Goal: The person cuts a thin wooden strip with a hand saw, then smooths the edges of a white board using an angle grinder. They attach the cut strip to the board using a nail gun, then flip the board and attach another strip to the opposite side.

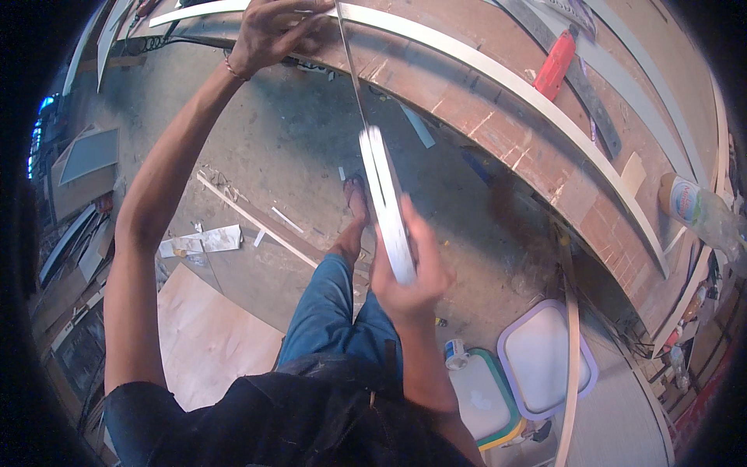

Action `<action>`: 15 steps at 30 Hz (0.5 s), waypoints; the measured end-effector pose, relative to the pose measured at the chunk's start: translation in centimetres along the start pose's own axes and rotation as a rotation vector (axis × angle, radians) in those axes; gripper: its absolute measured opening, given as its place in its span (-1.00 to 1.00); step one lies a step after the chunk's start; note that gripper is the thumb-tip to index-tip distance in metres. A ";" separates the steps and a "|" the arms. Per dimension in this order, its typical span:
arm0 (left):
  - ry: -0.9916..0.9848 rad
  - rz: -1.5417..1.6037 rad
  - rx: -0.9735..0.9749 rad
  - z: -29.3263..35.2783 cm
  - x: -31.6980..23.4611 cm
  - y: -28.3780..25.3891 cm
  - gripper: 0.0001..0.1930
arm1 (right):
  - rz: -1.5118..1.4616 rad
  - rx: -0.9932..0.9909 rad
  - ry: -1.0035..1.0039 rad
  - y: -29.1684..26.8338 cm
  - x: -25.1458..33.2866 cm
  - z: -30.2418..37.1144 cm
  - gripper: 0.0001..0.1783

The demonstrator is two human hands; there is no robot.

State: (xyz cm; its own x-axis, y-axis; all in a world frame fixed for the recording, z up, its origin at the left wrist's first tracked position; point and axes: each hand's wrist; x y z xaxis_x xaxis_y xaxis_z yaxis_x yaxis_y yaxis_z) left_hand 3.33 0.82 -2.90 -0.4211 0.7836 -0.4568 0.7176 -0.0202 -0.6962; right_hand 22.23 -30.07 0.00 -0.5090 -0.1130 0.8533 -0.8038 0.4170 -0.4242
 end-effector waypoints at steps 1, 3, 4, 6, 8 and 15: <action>0.044 0.015 -0.023 0.0 0.3 0.4 -0.77 | -0.005 0.006 0.019 0.9 -0.3 -1.2 -0.55; -0.100 0.114 0.015 0.3 0.2 0.6 -0.76 | -0.008 0.009 0.041 1.3 -0.4 -1.7 -0.55; -0.196 0.127 0.052 0.4 -0.3 0.4 -0.76 | -0.006 0.007 0.043 1.3 -0.3 -1.6 -0.55; -0.181 0.071 0.033 0.5 -0.8 0.4 -0.76 | -0.023 0.005 0.020 0.5 -0.5 -0.3 -0.54; -0.053 0.027 -0.014 0.9 0.5 0.1 -0.75 | -0.010 0.028 0.010 -0.9 0.3 1.3 -0.53; -0.110 0.057 0.001 0.0 -0.3 0.5 -0.77 | -0.052 -0.024 0.069 1.7 -0.8 -1.7 -0.55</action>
State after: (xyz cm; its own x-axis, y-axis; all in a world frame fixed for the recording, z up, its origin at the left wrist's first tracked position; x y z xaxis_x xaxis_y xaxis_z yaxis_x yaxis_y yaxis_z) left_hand 3.81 0.59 -3.16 -0.4375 0.7084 -0.5538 0.7415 -0.0641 -0.6679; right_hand 21.75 -27.68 -0.86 -0.4439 -0.0724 0.8932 -0.8203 0.4341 -0.3725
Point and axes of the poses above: each hand's wrist, its own z-axis away from the middle knuckle, its own y-axis out of the palm, x = y × z, and after that the axes turned 7 degrees about -y, right-handed
